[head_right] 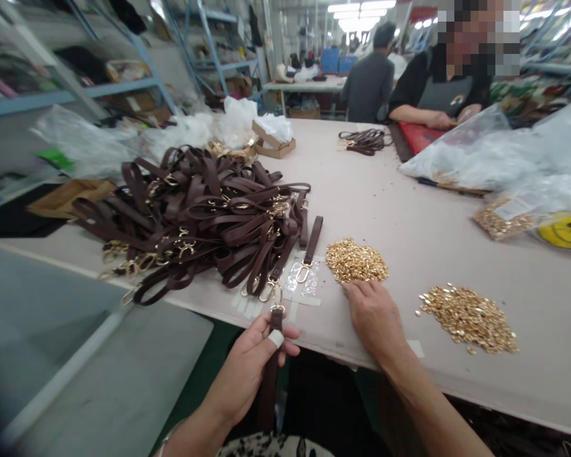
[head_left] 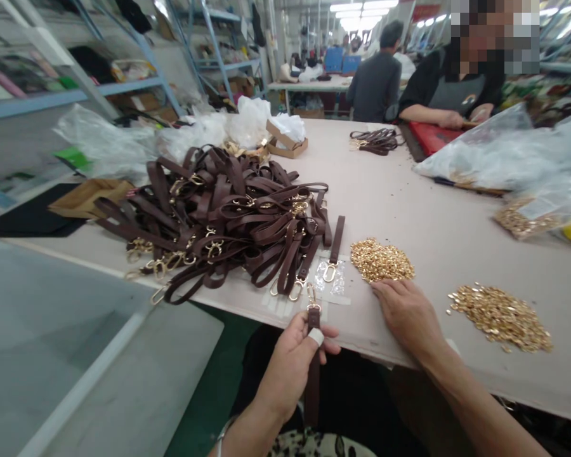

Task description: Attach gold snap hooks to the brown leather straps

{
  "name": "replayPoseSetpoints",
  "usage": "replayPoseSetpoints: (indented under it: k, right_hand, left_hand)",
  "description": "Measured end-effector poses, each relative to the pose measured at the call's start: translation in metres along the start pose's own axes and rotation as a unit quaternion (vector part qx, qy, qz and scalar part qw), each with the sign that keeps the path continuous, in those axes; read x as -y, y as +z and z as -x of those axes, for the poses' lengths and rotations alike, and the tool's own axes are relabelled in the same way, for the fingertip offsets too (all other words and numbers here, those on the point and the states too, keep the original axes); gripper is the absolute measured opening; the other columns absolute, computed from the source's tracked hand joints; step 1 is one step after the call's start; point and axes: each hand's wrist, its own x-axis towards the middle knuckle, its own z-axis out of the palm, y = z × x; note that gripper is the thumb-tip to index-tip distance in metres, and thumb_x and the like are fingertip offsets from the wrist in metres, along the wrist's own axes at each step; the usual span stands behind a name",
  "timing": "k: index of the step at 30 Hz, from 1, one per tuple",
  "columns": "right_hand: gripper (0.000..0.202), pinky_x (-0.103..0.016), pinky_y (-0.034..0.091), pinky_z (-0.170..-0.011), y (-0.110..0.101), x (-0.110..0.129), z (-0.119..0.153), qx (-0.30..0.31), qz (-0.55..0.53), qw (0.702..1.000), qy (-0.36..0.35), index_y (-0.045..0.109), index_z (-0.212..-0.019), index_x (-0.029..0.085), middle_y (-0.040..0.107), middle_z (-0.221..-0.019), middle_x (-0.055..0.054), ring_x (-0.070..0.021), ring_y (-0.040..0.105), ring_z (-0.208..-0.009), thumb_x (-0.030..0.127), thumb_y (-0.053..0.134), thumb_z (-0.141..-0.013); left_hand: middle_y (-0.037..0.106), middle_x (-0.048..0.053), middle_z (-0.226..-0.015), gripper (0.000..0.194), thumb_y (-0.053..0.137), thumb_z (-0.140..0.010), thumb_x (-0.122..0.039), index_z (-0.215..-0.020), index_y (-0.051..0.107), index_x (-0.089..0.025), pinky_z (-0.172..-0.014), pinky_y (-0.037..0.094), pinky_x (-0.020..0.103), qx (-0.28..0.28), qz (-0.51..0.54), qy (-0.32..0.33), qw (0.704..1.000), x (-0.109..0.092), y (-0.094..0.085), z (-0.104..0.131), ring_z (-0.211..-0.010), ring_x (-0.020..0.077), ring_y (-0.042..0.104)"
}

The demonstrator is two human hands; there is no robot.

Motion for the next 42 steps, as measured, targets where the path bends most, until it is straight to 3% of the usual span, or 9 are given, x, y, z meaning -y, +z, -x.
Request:
replayPoseSetpoints:
  k: [4,9,15,23,28,33,35,40,42]
  right_hand:
    - [0.018,-0.038,0.046,-0.083,0.000,-0.003,-0.004,-0.017,-0.008,1.000,-0.010,0.067,-0.101,0.015,0.069,-0.095,-0.008,-0.0242,0.058,-0.088,0.016,0.049,-0.098]
    - [0.018,-0.035,0.046,-0.080,-0.004,-0.006,0.001,-0.020,-0.036,0.999,-0.034,0.066,-0.100,0.016,0.068,-0.092,-0.006,-0.0221,0.060,-0.085,0.017,0.049,-0.098]
    - [0.020,-0.029,0.049,-0.079,-0.005,-0.004,0.013,-0.048,-0.141,0.988,0.048,0.065,-0.104,0.019,0.069,-0.102,-0.005,-0.0171,0.065,-0.089,0.020,0.045,-0.100]
    - [0.026,-0.035,0.048,-0.081,-0.013,0.001,0.007,0.072,-0.077,0.994,0.039,0.066,-0.097,0.021,0.069,-0.096,-0.005,-0.0233,0.061,-0.091,0.004,0.047,-0.091]
    - [0.022,-0.032,0.048,-0.078,-0.015,0.000,0.003,0.078,-0.088,0.992,0.044,0.066,-0.094,0.021,0.068,-0.089,-0.004,-0.0209,0.062,-0.086,0.007,0.048,-0.093]
    - [0.024,-0.034,0.048,-0.079,-0.013,-0.001,0.011,0.041,-0.148,0.987,0.047,0.067,-0.095,0.020,0.068,-0.092,-0.006,-0.0217,0.061,-0.088,0.008,0.046,-0.091]
    - [0.019,-0.032,0.049,-0.077,-0.015,0.002,0.014,0.015,-0.249,0.965,0.085,0.067,-0.090,0.021,0.069,-0.089,-0.005,-0.0196,0.063,-0.084,0.014,0.050,-0.092]
    - [0.003,-0.022,0.054,-0.075,-0.026,0.030,0.016,-0.057,-0.533,0.828,0.161,0.068,-0.086,0.025,0.070,-0.086,0.002,-0.0125,0.066,-0.081,0.026,0.067,-0.088]
    - [0.004,-0.019,0.055,-0.077,-0.028,0.045,0.015,-0.063,-0.571,0.802,0.162,0.068,-0.085,0.026,0.071,-0.086,0.003,-0.0111,0.067,-0.083,0.025,0.067,-0.089]
  left_hand:
    - [0.071,0.011,-0.105,0.024,0.063,-0.088,-0.030,-0.105,0.059,-0.013,-0.064,0.048,0.020,0.003,0.040,-0.004,0.999,-0.006,0.005,0.000,-0.077,0.0128,0.066]
    - [0.071,0.011,-0.104,0.033,0.066,-0.085,-0.035,-0.110,0.063,-0.014,-0.054,0.049,0.018,-0.009,0.048,-0.016,0.999,-0.005,0.008,-0.004,-0.077,0.0157,0.069]
    - [0.071,0.012,-0.108,0.027,0.059,-0.087,-0.025,-0.112,0.064,-0.014,-0.050,0.041,0.015,0.000,0.035,-0.005,0.999,-0.008,0.019,-0.008,-0.081,0.0154,0.070]
    - [0.071,0.013,-0.111,0.031,0.058,-0.087,-0.027,-0.115,0.063,-0.014,-0.053,0.043,0.017,0.010,0.007,-0.014,1.000,-0.006,0.023,-0.010,-0.086,0.0180,0.071]
    - [0.070,0.013,-0.116,0.034,0.061,-0.087,-0.031,-0.117,0.062,-0.014,-0.056,0.045,0.018,0.011,0.003,-0.022,1.000,-0.003,0.023,-0.012,-0.087,0.0174,0.070]
    - [0.070,0.014,-0.115,0.032,0.059,-0.088,-0.028,-0.116,0.063,-0.014,-0.054,0.043,0.017,0.022,0.008,-0.020,1.000,-0.007,0.033,-0.015,-0.089,0.0185,0.070]
    - [0.069,0.014,-0.116,0.031,0.058,-0.089,-0.026,-0.117,0.061,-0.014,-0.054,0.043,0.017,0.026,0.012,-0.020,0.999,-0.009,0.035,-0.016,-0.092,0.0191,0.071]
    - [0.068,0.013,-0.117,0.031,0.055,-0.089,-0.021,-0.119,0.056,-0.015,-0.053,0.042,0.016,0.036,0.023,-0.015,0.999,-0.006,0.038,-0.018,-0.094,0.0196,0.071]
    - [0.069,0.010,-0.113,0.028,0.055,-0.089,-0.023,-0.116,0.059,-0.015,-0.053,0.041,0.016,0.050,0.017,-0.003,0.999,-0.003,0.038,-0.018,-0.094,0.0189,0.070]
